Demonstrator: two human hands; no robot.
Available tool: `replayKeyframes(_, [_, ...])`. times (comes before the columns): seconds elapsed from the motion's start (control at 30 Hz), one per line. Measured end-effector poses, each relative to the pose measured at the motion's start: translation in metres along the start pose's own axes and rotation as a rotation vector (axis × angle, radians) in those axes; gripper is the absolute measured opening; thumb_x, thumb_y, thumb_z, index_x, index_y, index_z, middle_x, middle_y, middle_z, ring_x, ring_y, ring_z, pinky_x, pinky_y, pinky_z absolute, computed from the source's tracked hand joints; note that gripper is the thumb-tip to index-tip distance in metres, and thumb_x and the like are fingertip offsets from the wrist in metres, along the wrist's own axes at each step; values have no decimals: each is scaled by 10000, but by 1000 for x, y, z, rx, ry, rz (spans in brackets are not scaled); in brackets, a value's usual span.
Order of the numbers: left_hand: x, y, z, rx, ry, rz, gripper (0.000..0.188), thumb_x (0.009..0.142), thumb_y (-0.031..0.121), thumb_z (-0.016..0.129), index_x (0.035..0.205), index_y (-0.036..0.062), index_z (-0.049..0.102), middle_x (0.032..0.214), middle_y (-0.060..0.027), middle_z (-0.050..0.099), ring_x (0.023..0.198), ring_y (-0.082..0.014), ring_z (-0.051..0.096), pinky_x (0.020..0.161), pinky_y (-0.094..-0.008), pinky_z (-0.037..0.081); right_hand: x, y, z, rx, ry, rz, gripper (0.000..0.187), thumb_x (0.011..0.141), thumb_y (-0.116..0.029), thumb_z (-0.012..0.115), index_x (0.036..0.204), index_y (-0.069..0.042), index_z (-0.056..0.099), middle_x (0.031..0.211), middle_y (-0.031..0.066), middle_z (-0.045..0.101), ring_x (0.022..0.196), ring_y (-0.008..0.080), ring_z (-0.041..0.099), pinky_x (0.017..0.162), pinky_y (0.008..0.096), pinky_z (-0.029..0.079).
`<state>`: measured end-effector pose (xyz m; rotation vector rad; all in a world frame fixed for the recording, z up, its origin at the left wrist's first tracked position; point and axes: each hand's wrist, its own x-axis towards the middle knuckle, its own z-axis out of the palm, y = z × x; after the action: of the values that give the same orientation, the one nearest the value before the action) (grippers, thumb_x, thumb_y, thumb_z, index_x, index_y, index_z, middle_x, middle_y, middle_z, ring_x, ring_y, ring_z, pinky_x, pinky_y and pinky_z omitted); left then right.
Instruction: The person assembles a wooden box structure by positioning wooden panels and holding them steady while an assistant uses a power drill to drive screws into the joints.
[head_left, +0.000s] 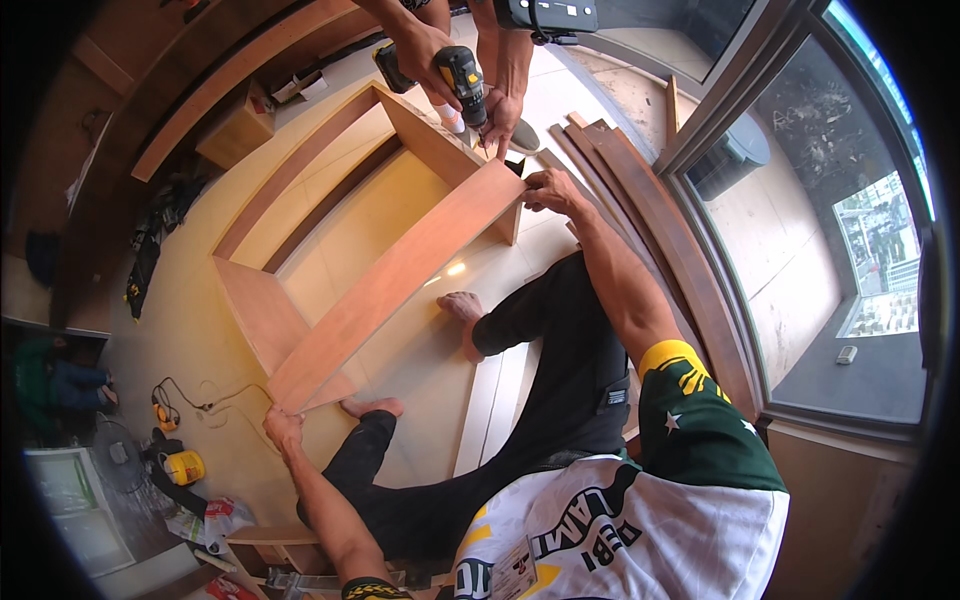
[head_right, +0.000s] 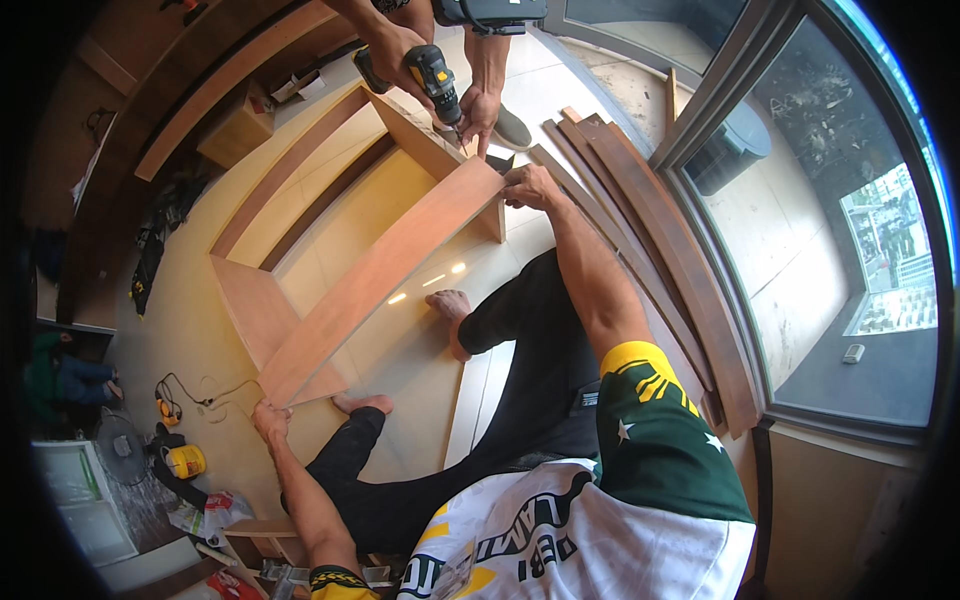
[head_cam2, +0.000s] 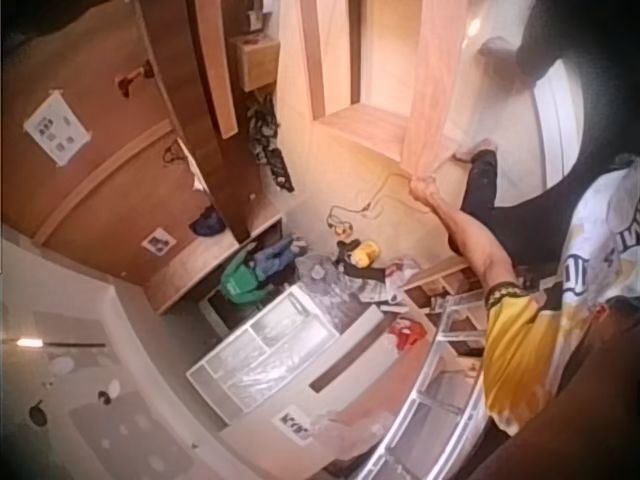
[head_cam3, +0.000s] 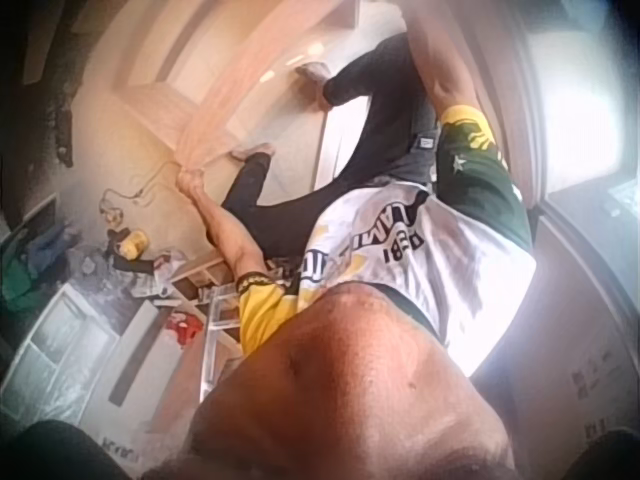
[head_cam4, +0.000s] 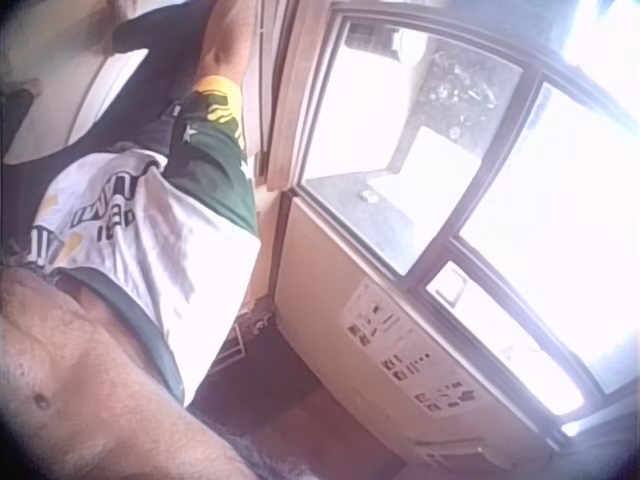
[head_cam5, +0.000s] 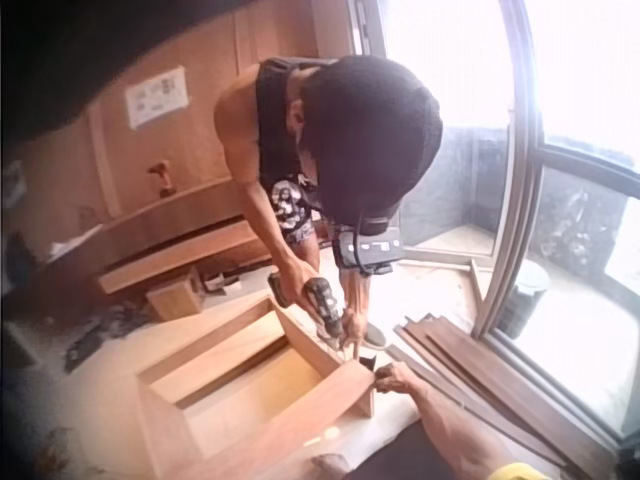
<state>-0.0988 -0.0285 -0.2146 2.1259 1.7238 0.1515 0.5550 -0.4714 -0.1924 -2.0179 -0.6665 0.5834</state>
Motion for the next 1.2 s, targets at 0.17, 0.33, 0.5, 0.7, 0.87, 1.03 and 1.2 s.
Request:
replayKeyframes(0.17, [-5, 7, 1, -3, -2, 6, 439, 652, -15, 932, 1022, -65, 702, 903, -215, 761, 845, -332, 762, 785, -418, 591, -6, -6, -5, -17, -41, 34, 300, 922, -237, 737, 1021, 46, 753, 851, 134, 789, 765, 185, 784, 725, 311, 659])
replayKeyframes(0.33, [-7, 12, -7, 58, -9, 5, 397, 671, -12, 922, 992, -64, 695, 910, -232, 758, 829, -347, 763, 760, -433, 591, 0, -7, 2, 123, 13, 130, 349, 918, -312, 757, 984, 29, 788, 811, 117, 784, 703, 176, 772, 681, 305, 648])
replayKeyframes(0.5, [-18, 27, -13, 121, 1, -10, 398, 682, 6, 925, 1003, -61, 700, 932, -247, 757, 872, -368, 767, 784, -441, 593, 1, -10, 0, 1, -23, 76, 390, 910, -358, 774, 979, 25, 790, 821, 129, 783, 696, 179, 770, 682, 323, 654])
replayKeyframes(0.7, [-26, 34, -18, 201, 2, -4, 430, 691, 20, 920, 1066, -46, 720, 984, -260, 759, 971, -409, 754, 859, -473, 590, 8, -26, 12, -62, 51, 227, 439, 945, -388, 647, 1032, 27, 762, 824, 147, 773, 685, 208, 770, 604, 349, 650])
replayKeyframes(0.87, [-39, 55, -29, 244, 16, 27, 433, 711, 19, 896, 1111, -28, 738, 1049, -273, 756, 1017, -446, 738, 891, -484, 589, 23, -61, 18, -257, 19, 402, 535, 916, -475, 619, 1137, 0, 726, 850, 161, 767, 680, 240, 773, 590, 362, 656])
replayKeyframes(1.03, [-52, 79, -34, 229, 48, 19, 405, 720, 16, 875, 1098, -35, 739, 1083, -282, 751, 1044, -451, 732, 911, -488, 591, 22, -64, 23, -269, 82, 426, 508, 931, -444, 588, 927, 21, 792, 825, 168, 774, 639, 273, 766, 563, 378, 633])
replayKeyframes(1.2, [-42, 62, -31, 287, 20, 4, 439, 706, 46, 895, 1107, -40, 738, 1089, -299, 742, 1047, -461, 727, 914, -499, 589, 5, -90, 52, -541, 249, 357, 488, 899, -343, 659, 1260, -15, 662, 1203, 259, 689, 1136, 367, 694, 954, 536, 564])
